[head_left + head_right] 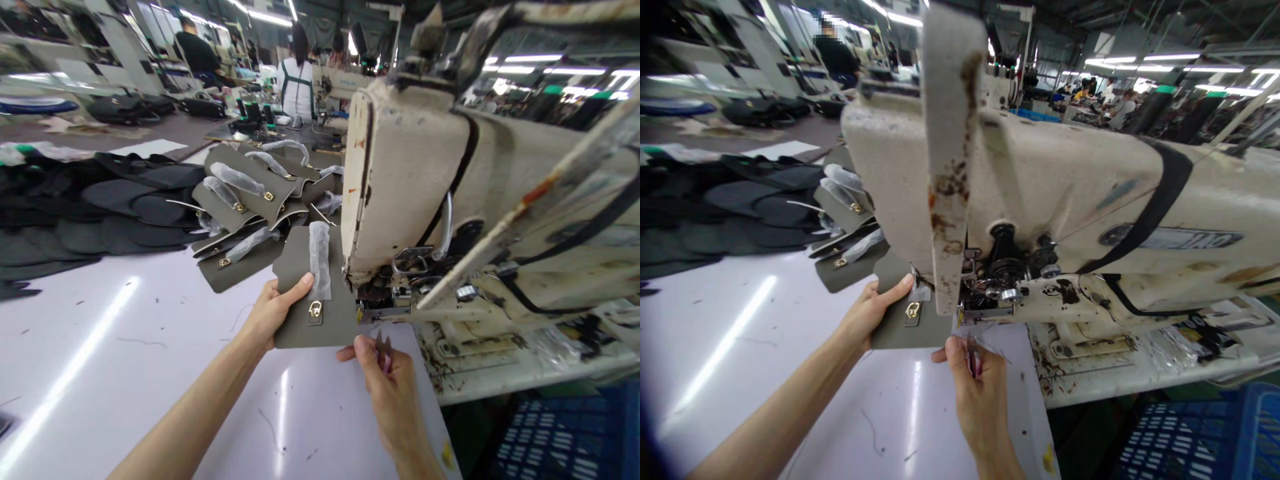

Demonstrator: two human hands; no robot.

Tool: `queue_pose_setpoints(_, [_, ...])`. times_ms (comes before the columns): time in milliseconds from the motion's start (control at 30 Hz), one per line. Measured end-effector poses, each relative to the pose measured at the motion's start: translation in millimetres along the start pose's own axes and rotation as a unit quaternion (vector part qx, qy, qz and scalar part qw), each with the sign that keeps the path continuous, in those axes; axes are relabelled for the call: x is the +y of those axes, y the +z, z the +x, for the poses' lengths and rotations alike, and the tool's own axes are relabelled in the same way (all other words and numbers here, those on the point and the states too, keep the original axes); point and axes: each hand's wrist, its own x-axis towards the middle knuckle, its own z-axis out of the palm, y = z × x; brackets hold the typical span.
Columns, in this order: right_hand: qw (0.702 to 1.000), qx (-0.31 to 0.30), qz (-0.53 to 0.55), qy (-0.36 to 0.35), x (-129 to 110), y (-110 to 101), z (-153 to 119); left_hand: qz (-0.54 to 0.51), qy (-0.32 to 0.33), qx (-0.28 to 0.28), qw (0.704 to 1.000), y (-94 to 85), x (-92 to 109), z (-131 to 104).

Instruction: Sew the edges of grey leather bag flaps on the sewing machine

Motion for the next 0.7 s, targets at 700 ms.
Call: queue_pose_setpoints(700, [0.971,0.105,0.214,0.035,-8,34,31,0.014,0.028,-0.017,0.999,9.9,11,20])
